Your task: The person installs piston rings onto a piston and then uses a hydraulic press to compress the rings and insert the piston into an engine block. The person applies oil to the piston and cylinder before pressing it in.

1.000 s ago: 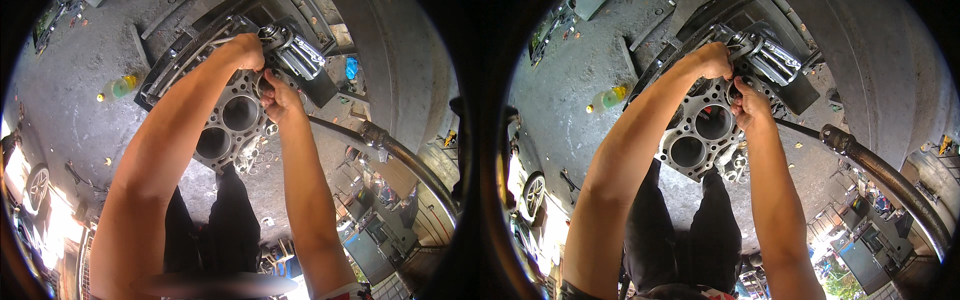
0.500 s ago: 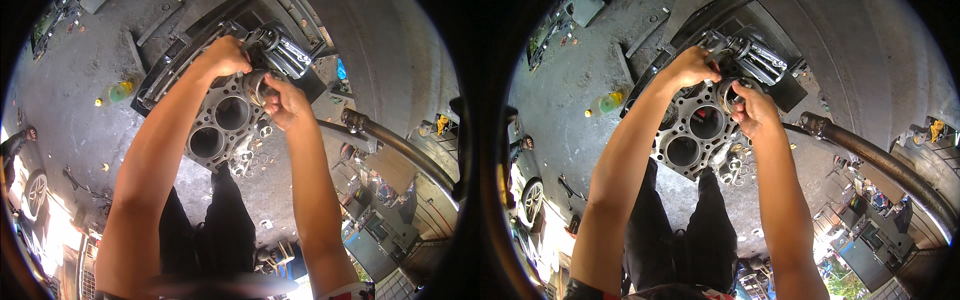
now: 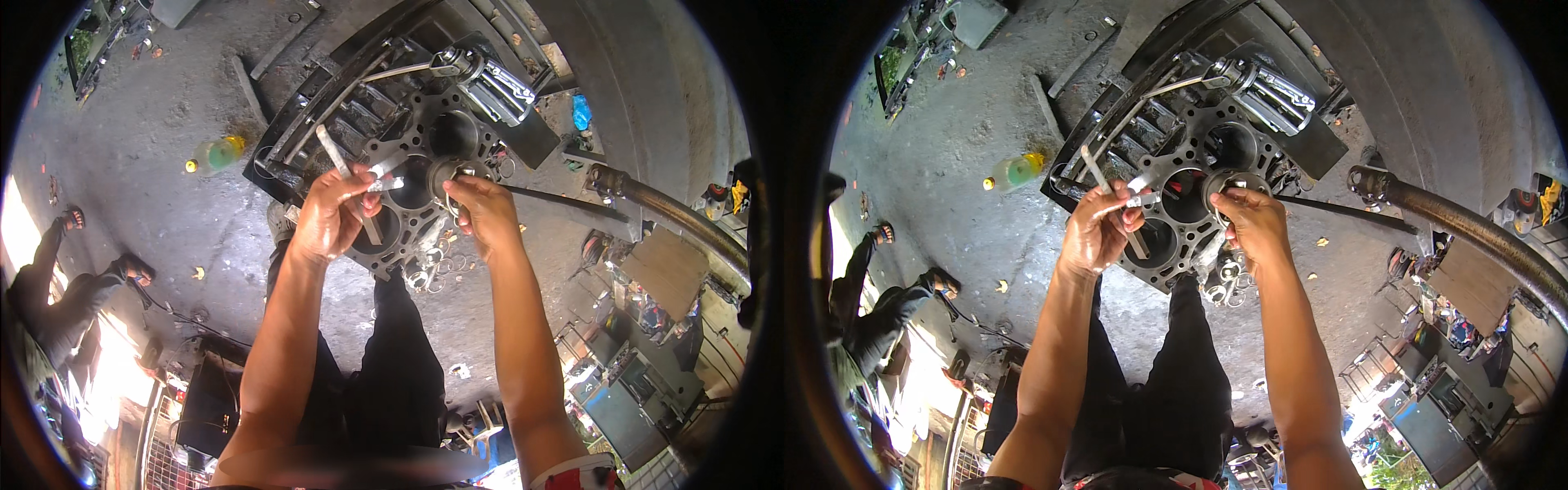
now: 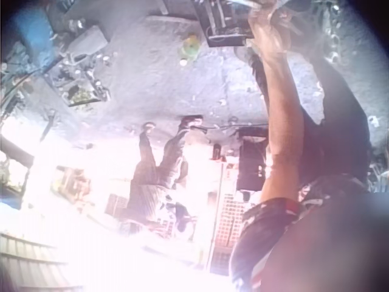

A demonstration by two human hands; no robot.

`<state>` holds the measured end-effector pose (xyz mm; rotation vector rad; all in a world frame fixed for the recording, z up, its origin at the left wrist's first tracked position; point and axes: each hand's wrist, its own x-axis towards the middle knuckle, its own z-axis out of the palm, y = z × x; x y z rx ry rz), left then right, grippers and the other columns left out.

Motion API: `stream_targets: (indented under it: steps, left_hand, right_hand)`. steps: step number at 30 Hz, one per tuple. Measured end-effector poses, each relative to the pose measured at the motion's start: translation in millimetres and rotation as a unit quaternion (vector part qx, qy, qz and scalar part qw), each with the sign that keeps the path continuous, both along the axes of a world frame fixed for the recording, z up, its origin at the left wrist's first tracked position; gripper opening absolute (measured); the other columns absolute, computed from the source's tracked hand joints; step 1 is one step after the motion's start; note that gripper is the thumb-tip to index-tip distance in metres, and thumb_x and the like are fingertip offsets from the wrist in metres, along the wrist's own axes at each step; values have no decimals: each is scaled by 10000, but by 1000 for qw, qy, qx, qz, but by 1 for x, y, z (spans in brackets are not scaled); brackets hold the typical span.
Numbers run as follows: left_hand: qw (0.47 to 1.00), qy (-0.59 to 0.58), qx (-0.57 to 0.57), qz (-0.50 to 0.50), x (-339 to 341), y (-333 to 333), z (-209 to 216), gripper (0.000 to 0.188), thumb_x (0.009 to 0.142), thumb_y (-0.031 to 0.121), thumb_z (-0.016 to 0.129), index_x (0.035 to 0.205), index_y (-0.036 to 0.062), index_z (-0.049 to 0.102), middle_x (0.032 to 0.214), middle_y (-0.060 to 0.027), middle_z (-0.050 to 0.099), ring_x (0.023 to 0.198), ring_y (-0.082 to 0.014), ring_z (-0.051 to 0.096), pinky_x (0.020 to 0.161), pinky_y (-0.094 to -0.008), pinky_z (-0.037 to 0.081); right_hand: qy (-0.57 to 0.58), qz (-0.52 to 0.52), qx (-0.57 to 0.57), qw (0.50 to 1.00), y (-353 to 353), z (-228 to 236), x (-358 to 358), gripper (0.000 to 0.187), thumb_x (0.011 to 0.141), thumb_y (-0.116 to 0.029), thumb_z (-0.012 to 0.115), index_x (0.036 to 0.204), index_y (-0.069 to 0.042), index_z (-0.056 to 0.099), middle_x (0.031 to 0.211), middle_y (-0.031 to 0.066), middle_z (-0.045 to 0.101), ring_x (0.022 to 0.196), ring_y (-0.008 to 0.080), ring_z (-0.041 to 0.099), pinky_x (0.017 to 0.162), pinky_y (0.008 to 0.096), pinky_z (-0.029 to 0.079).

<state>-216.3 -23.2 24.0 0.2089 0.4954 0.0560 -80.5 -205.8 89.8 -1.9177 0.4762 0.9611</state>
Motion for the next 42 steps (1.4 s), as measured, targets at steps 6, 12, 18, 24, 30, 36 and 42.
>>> stream_targets:
  steps: [6,12,18,24,30,36,42]
  left_hand:
    - [999,28,-17,25,-10,-29,11,145,990,151,685,1088,58,632,965,-56,650,888,-184,678,775,-327,566]
    - [999,-27,-46,-2,-2,-44,21,54,1016,127,641,1059,109,668,1007,-61,697,900,-189,689,775,-341,590]
    - [997,-11,-41,60,2,-50,21,70,1020,170,642,1062,128,680,1031,-51,718,999,-219,713,886,-422,582]
    - [999,-29,-31,21,6,-53,29,61,1003,121,658,1056,135,683,1018,-22,717,1044,-199,694,946,-452,550]
    - [997,-21,-56,49,13,-56,40,34,995,153,677,1020,134,689,1092,-31,698,1027,-190,660,940,-415,522]
    - [1000,-1,-2,19,12,-54,40,69,979,130,697,1044,107,692,1042,-38,691,980,-190,671,893,-355,537]
    - [993,59,99,-14,11,-58,50,103,1009,106,659,1085,53,703,955,-39,698,679,-88,601,587,-234,461]
  right_hand:
    - [-130,-7,28,991,11,40,-44,394,903,-228,807,1204,-3,691,1066,79,706,703,103,622,605,244,483]
    - [-81,-24,198,977,19,34,-57,225,932,-95,768,1096,46,709,919,73,745,791,82,674,654,223,471]
    - [-6,-91,131,987,-2,30,-61,189,899,-101,788,1051,-16,714,835,29,676,717,90,592,661,249,451]
    - [-94,-79,232,965,5,32,-48,224,886,-65,810,1040,41,686,911,69,693,745,114,644,716,256,538]
    - [-103,-39,294,950,1,27,-37,145,890,-21,789,985,15,687,909,77,704,789,129,670,737,258,542]
    - [-284,131,114,943,-3,32,-40,295,847,-57,836,1110,-25,707,1107,67,675,987,96,643,757,253,531]
    - [-108,-26,319,941,21,35,-34,168,882,-35,798,1019,54,760,1094,71,623,897,127,648,704,243,524]
